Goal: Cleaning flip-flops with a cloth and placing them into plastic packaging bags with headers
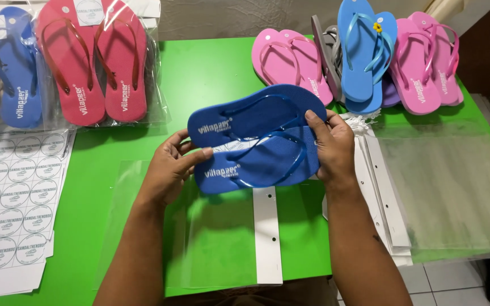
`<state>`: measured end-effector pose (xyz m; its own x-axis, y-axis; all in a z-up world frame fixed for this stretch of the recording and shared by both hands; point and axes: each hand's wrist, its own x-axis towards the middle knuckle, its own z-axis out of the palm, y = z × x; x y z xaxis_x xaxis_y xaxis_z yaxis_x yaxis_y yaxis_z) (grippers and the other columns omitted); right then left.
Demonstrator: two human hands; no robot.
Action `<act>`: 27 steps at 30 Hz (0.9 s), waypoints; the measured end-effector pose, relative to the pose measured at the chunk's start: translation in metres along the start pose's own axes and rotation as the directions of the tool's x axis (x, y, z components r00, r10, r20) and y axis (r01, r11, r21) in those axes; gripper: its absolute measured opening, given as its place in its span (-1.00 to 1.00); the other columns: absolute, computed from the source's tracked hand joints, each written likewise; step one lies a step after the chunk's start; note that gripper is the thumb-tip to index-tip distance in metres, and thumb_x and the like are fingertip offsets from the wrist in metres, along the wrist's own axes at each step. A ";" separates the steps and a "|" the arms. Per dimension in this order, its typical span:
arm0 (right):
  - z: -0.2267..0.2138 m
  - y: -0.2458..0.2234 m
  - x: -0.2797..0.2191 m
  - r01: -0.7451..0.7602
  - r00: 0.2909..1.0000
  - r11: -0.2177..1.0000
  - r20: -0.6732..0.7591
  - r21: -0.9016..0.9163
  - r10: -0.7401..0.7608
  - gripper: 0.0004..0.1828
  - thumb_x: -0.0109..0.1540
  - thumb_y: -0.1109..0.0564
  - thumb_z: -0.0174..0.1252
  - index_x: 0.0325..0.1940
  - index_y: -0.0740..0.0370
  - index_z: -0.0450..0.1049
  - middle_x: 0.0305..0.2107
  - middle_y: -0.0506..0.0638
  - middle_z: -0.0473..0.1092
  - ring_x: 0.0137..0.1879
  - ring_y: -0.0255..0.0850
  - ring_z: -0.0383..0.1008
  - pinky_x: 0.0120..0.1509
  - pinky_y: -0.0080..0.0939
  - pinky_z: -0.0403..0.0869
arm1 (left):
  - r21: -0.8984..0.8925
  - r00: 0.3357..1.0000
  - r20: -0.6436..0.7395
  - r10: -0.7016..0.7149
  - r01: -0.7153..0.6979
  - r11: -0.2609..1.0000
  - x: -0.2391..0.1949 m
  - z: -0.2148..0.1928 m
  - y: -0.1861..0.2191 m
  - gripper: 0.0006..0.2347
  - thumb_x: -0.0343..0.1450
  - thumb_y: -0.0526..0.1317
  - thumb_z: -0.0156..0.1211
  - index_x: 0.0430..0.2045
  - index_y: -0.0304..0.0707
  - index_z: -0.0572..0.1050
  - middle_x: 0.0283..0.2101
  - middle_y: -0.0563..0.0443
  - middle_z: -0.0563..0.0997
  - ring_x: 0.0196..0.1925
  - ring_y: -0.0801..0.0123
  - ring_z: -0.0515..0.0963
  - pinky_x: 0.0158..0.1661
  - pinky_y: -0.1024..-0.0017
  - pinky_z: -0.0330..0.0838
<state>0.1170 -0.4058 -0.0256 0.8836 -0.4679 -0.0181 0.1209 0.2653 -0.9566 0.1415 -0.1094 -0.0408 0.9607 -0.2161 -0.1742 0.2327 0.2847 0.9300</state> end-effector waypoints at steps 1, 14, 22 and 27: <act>0.004 0.000 -0.002 0.001 1.000 1.000 -0.002 0.000 -0.001 -0.73 0.28 0.15 0.33 -0.02 0.32 0.47 -0.45 0.07 0.51 -0.44 -0.24 0.60 -0.32 -0.29 0.67 | 0.000 1.000 0.002 -0.001 0.001 1.000 -0.001 0.008 -0.003 -0.44 0.20 -0.41 0.50 0.12 -0.35 0.45 -0.17 -0.19 0.66 -0.24 0.20 0.72 -0.24 0.31 0.71; 0.018 -0.010 -0.014 -0.028 0.999 0.995 -0.037 0.091 0.032 -0.82 0.28 0.18 0.31 -0.18 0.28 0.44 -0.45 0.11 0.53 -0.39 -0.17 0.66 -0.28 -0.28 0.68 | -0.039 0.971 -0.215 0.104 -0.115 0.993 -0.009 0.025 0.003 -0.41 0.30 -0.26 0.48 0.19 -0.49 0.34 -0.32 -0.22 0.66 -0.34 0.18 0.71 -0.34 0.29 0.70; 0.008 -0.010 -0.012 -0.141 0.990 0.990 0.004 -0.001 0.141 -0.83 0.32 0.05 0.28 -0.19 0.13 0.44 -0.41 0.05 0.57 -0.30 -0.08 0.70 -0.28 -0.20 0.69 | 0.052 0.976 -0.211 0.052 -0.042 0.998 -0.007 0.011 0.006 -0.43 0.16 -0.27 0.63 0.03 -0.43 0.50 -0.48 -0.18 0.66 -0.48 0.26 0.72 -0.45 0.39 0.71; 0.016 -0.016 -0.015 -0.072 0.997 0.997 0.025 0.000 0.072 -0.83 0.32 0.09 0.29 -0.21 0.17 0.43 -0.41 0.06 0.56 -0.31 -0.09 0.70 -0.24 -0.19 0.71 | 0.010 0.975 -0.215 0.063 -0.063 0.998 -0.015 0.022 0.018 -0.57 0.16 -0.22 0.63 -0.17 -0.40 0.60 -0.51 -0.08 0.65 -0.47 0.43 0.68 -0.43 0.52 0.65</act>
<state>0.1089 -0.3896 -0.0051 0.9011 -0.4261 -0.0801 0.0566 0.2986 -0.9527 0.1279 -0.1214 -0.0146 0.9836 0.0080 -0.1803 0.1704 0.2880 0.9423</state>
